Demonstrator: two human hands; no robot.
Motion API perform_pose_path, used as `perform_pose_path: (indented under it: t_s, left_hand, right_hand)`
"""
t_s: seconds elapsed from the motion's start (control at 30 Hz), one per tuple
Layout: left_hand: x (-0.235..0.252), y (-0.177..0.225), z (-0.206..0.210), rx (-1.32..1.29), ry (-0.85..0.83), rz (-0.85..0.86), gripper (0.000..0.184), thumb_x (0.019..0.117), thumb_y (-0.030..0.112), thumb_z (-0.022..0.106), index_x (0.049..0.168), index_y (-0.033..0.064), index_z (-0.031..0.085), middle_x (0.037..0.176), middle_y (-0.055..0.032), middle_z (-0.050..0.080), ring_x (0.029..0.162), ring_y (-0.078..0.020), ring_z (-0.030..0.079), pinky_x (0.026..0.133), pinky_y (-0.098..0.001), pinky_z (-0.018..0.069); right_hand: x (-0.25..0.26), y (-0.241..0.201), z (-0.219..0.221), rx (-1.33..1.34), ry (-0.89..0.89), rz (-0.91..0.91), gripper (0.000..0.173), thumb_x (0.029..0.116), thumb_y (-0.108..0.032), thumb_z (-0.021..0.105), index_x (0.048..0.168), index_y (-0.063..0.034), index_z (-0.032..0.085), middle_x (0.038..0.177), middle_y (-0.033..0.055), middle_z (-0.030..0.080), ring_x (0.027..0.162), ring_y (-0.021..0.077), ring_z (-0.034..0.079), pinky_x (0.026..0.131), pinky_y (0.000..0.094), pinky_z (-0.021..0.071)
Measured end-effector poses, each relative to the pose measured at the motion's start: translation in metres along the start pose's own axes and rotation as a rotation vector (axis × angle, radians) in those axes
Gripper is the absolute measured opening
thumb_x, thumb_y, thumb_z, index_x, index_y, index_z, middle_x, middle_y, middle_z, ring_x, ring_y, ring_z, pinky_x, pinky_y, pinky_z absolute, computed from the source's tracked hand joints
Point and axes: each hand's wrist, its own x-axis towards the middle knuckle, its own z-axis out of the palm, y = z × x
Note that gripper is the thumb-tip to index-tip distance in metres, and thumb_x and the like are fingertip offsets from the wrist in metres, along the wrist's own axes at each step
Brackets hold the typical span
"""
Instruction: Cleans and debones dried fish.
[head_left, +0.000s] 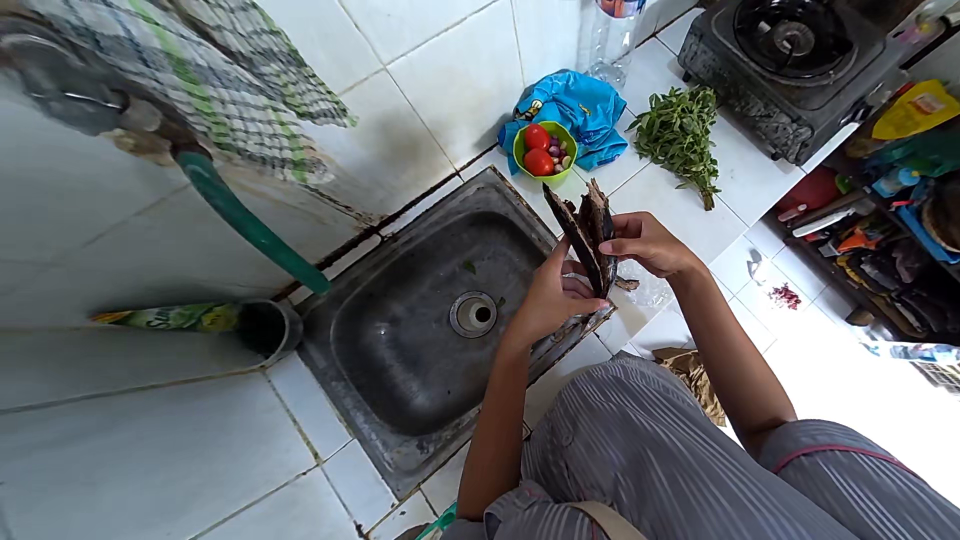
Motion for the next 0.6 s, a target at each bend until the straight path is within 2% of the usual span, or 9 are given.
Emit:
perform_pose_path:
  t_s: [0.23, 0.47, 0.53, 0.6]
  left_hand:
    - [-0.002, 0.001, 0.004, 0.000, 0.048, 0.028, 0.100, 0.0725, -0.017, 0.081, 0.154, 0.0082, 0.029, 0.116, -0.0141, 0.065, 0.080, -0.0168, 0.072, 0.073, -0.0285, 0.0626]
    - [-0.002, 0.002, -0.005, -0.015, -0.049, 0.024, 0.108, 0.0715, -0.013, 0.083, 0.158, 0.0089, 0.022, 0.128, -0.0154, 0.060, 0.085, -0.0171, 0.072, 0.073, -0.0286, 0.0630]
    - [-0.002, 0.001, -0.008, -0.025, -0.077, 0.060, 0.100, 0.0774, -0.007, 0.081, 0.157, 0.0068, 0.023, 0.130, -0.0152, 0.059, 0.087, -0.0163, 0.072, 0.075, -0.0287, 0.0632]
    - [-0.003, 0.001, -0.007, -0.031, -0.055, 0.068, 0.083, 0.0886, -0.001, 0.073, 0.156, 0.0048, 0.025, 0.125, -0.0140, 0.062, 0.083, -0.0128, 0.071, 0.075, -0.0274, 0.0621]
  right_hand:
    - [0.000, 0.000, -0.003, 0.010, -0.035, -0.063, 0.023, 0.0815, -0.003, 0.070, 0.104, -0.0058, 0.067, 0.091, -0.0040, 0.076, 0.080, 0.0020, 0.072, 0.071, 0.0202, 0.0601]
    - [-0.001, 0.000, -0.004, 0.034, -0.042, -0.062, 0.023, 0.0814, -0.002, 0.070, 0.104, -0.0061, 0.067, 0.092, -0.0041, 0.076, 0.081, 0.0023, 0.072, 0.071, 0.0208, 0.0609]
    - [-0.001, 0.002, -0.005, 0.033, -0.046, -0.064, 0.024, 0.0814, -0.002, 0.070, 0.105, -0.0053, 0.067, 0.094, -0.0035, 0.076, 0.081, 0.0029, 0.072, 0.071, 0.0212, 0.0609]
    - [0.000, 0.004, -0.004, 0.024, -0.042, -0.062, 0.024, 0.0814, -0.002, 0.070, 0.105, -0.0051, 0.067, 0.093, -0.0035, 0.076, 0.081, 0.0028, 0.072, 0.071, 0.0209, 0.0606]
